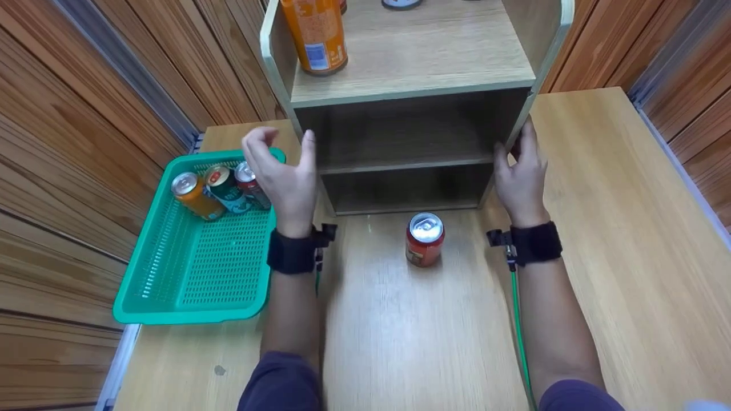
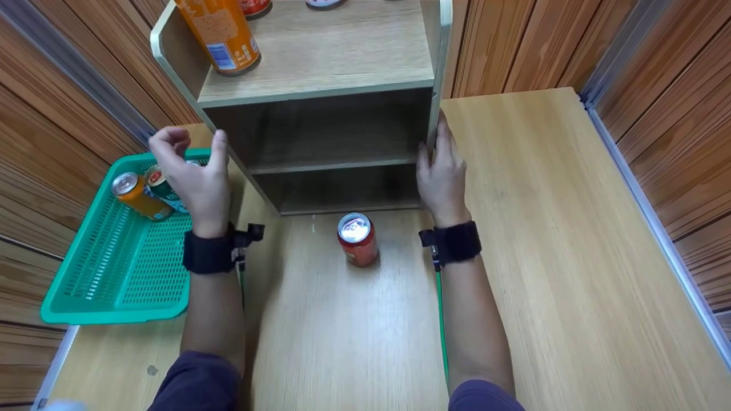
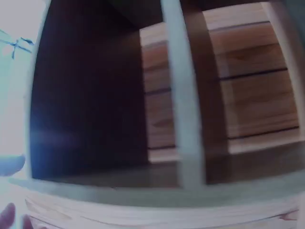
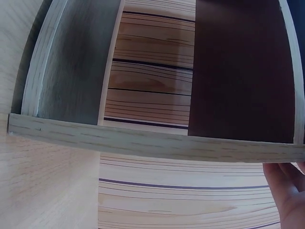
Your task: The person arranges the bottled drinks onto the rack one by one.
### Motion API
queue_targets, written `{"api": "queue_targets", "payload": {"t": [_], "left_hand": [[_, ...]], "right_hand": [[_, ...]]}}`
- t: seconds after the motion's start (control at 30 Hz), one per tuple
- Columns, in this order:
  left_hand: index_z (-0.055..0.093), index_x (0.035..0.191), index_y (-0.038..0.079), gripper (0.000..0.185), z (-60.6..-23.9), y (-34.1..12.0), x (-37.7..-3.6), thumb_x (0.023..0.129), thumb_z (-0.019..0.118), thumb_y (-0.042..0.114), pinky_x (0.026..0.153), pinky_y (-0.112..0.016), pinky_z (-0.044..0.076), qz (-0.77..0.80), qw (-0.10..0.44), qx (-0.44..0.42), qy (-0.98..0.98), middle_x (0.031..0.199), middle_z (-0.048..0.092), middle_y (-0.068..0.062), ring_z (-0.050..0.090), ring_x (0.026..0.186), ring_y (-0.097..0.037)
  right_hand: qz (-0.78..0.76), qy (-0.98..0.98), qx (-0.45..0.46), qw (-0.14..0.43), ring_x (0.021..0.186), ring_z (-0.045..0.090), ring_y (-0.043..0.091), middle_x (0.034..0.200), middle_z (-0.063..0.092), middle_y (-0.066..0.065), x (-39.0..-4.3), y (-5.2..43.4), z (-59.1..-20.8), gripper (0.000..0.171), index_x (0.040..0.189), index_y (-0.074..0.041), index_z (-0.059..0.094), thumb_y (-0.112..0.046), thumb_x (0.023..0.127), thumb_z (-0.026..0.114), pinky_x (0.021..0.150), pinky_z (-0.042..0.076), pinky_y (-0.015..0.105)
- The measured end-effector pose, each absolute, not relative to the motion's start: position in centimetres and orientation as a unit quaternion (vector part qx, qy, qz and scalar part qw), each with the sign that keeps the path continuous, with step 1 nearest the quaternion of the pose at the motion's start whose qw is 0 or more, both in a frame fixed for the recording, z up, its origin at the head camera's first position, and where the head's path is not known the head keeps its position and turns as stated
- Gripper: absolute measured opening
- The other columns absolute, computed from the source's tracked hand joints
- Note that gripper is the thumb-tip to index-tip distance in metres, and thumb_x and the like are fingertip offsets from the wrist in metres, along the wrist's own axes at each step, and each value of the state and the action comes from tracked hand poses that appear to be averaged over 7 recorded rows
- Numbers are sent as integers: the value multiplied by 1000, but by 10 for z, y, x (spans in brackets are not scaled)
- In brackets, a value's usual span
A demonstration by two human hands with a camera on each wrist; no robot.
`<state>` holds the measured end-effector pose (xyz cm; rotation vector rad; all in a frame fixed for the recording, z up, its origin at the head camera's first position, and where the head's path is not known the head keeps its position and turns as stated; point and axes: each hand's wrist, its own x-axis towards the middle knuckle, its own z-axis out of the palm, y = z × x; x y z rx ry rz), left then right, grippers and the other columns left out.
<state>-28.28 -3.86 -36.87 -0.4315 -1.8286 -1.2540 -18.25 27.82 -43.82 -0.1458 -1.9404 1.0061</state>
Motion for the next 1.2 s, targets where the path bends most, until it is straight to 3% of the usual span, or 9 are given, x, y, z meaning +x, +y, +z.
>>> {"api": "queue_targets", "payload": {"t": [0.17,0.27,0.5,0.67,0.87,0.93,1.0,1.13,1.2], "left_hand": [[35,129,7,69,-385,-40,-299,77,66,40,98,-23,30,-535,299,-161,-774,130,41,-4,35,119,-7],[33,135,12,66,-394,-37,-306,81,63,34,97,-23,33,-552,261,-185,-770,133,42,-2,38,119,-6],[53,120,1,37,-401,-38,-308,85,60,8,75,-30,50,-556,292,-258,-734,109,61,-14,59,97,-21],[53,119,-3,35,-388,-40,-295,84,58,3,74,-30,51,-553,293,-264,-733,106,61,-17,59,95,-26],[55,116,-3,32,-382,-40,-289,85,58,3,72,-33,51,-545,301,-257,-739,104,62,-16,60,92,-27],[55,116,-3,33,-381,-40,-289,84,58,2,71,-35,52,-544,306,-260,-736,102,62,-17,61,90,-29],[56,116,-3,33,-381,-40,-289,84,59,2,71,-37,52,-544,309,-262,-734,101,63,-17,61,89,-29],[56,116,-2,32,-382,-40,-289,84,58,1,70,-36,52,-542,313,-262,-735,101,63,-16,61,88,-29],[57,115,-1,31,-383,-39,-289,84,58,2,71,-34,52,-541,309,-262,-737,101,63,-15,61,89,-27]], "right_hand": [[414,-784,-51,459,113,47,11,129,46,3,-177,271,-430,55,135,-6,35,3,84,53,89,42,29],[407,-786,-44,464,112,47,12,128,47,3,-173,267,-423,55,135,-5,35,3,84,53,88,43,28],[384,-793,-28,473,112,48,15,129,47,5,-167,264,-414,56,135,-5,34,-1,84,56,87,43,30],[366,-780,-15,507,115,46,18,131,44,10,-160,262,-407,57,131,5,35,-1,82,61,91,41,36],[324,-742,18,586,81,57,22,88,62,9,-145,263,-405,20,88,4,64,-12,77,67,76,48,30],[310,-776,57,546,74,55,23,80,61,10,-137,260,-407,20,82,4,64,-14,75,69,71,46,27],[320,-820,112,462,77,56,24,85,62,13,-128,255,-411,24,88,4,64,-12,72,72,74,44,25],[398,-867,160,255,96,55,21,111,58,9,-122,246,-433,56,118,-1,55,-11,67,77,85,43,26],[404,-877,157,207,102,53,16,120,53,1,-123,242,-447,69,127,-11,48,-17,66,79,88,42,28]]}}
